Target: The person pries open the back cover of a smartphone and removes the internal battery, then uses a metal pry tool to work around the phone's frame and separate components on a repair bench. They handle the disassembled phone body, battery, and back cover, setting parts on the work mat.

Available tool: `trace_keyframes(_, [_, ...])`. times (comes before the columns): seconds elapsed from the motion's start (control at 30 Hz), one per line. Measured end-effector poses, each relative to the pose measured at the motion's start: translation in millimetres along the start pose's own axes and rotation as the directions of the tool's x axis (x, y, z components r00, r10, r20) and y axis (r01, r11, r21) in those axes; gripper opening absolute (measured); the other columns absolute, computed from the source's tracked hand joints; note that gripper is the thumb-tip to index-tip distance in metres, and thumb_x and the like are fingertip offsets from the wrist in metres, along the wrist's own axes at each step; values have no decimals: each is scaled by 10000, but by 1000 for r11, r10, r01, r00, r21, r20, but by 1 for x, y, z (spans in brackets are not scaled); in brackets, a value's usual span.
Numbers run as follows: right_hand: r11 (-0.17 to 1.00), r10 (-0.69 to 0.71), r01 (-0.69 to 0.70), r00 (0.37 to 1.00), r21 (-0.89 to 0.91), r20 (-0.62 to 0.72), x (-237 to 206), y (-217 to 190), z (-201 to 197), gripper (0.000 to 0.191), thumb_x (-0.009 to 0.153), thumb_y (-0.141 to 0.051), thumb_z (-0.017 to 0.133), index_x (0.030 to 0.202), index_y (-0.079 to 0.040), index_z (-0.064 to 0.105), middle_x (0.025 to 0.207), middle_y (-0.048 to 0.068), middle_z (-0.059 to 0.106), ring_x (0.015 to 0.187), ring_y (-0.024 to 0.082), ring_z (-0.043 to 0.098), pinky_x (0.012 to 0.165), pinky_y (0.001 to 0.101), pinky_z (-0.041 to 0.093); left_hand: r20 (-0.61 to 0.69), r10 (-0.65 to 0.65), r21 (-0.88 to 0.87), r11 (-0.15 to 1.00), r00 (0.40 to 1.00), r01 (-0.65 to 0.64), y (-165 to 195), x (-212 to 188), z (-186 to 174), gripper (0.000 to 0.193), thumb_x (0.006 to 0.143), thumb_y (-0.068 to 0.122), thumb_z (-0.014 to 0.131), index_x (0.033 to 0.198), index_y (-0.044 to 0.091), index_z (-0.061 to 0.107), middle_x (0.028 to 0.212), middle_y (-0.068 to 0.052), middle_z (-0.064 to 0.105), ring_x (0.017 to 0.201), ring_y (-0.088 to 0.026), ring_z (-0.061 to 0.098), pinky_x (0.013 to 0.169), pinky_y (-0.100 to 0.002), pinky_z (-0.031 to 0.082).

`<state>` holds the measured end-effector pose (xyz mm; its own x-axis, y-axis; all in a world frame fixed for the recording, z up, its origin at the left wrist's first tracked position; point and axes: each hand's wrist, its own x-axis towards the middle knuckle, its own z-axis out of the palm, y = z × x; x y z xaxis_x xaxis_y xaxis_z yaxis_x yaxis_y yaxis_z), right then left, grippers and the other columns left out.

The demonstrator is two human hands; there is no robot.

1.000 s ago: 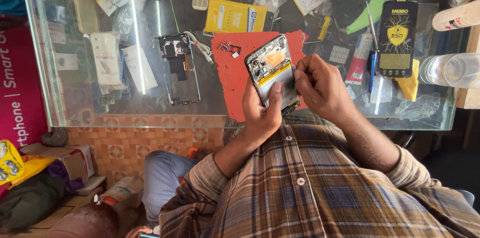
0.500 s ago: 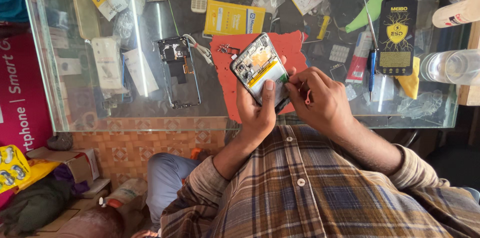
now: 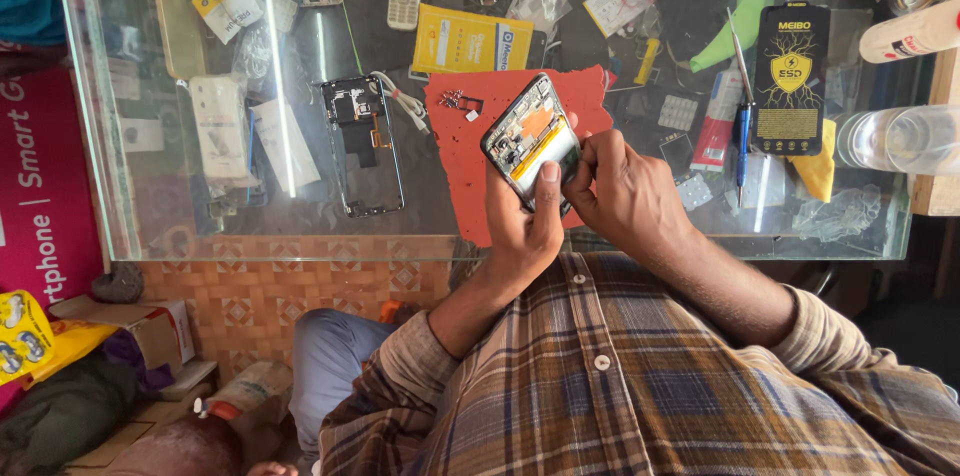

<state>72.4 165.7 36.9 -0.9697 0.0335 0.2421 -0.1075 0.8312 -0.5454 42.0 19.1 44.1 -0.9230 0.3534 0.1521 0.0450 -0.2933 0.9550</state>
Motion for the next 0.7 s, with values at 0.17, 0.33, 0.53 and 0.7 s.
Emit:
trace_keyframes(0.17, [1000, 5, -4, 999, -6, 46, 1, 6, -2, 234, 986, -83, 634, 1017, 50, 444, 619, 164, 538, 508, 377, 602, 434, 455, 460, -1, 8, 99, 995, 1000, -8, 1, -1, 0, 372, 1130, 89, 493, 1452, -70, 399, 1426, -212, 625, 1313, -236, 638, 1101, -339, 535])
trace_keyframes(0.33, [999, 36, -33, 987, -20, 158, 2, 12, -5, 241, 984, -97, 626, 1000, 46, 433, 583, 183, 534, 491, 384, 610, 423, 473, 460, 4, 6, 146, 989, 1000, -7, -2, -3, -4, 351, 1129, 107, 507, 1421, -82, 458, 1388, -210, 652, 1275, -224, 656, 1072, -330, 540])
trace_keyframes(0.53, [999, -2, -6, 986, 48, 169, 7, 13, -15, 257, 975, -104, 640, 977, 36, 425, 646, 175, 601, 553, 403, 627, 466, 484, 474, -45, -17, 141, 990, 999, 23, -8, -6, -6, 352, 1118, 99, 527, 1415, -81, 473, 1330, -217, 667, 1208, -222, 676, 1020, -320, 558])
trace_keyframes(0.7, [931, 98, -156, 978, 330, 186, 13, 18, -37, 139, 944, -68, 667, 1017, 5, 573, 705, 119, 636, 557, 269, 641, 529, 405, 502, -67, -70, -73, 995, 995, 65, -10, -2, -12, 420, 1106, 101, 515, 1471, -52, 375, 1393, -239, 640, 1236, -241, 674, 1057, -336, 548])
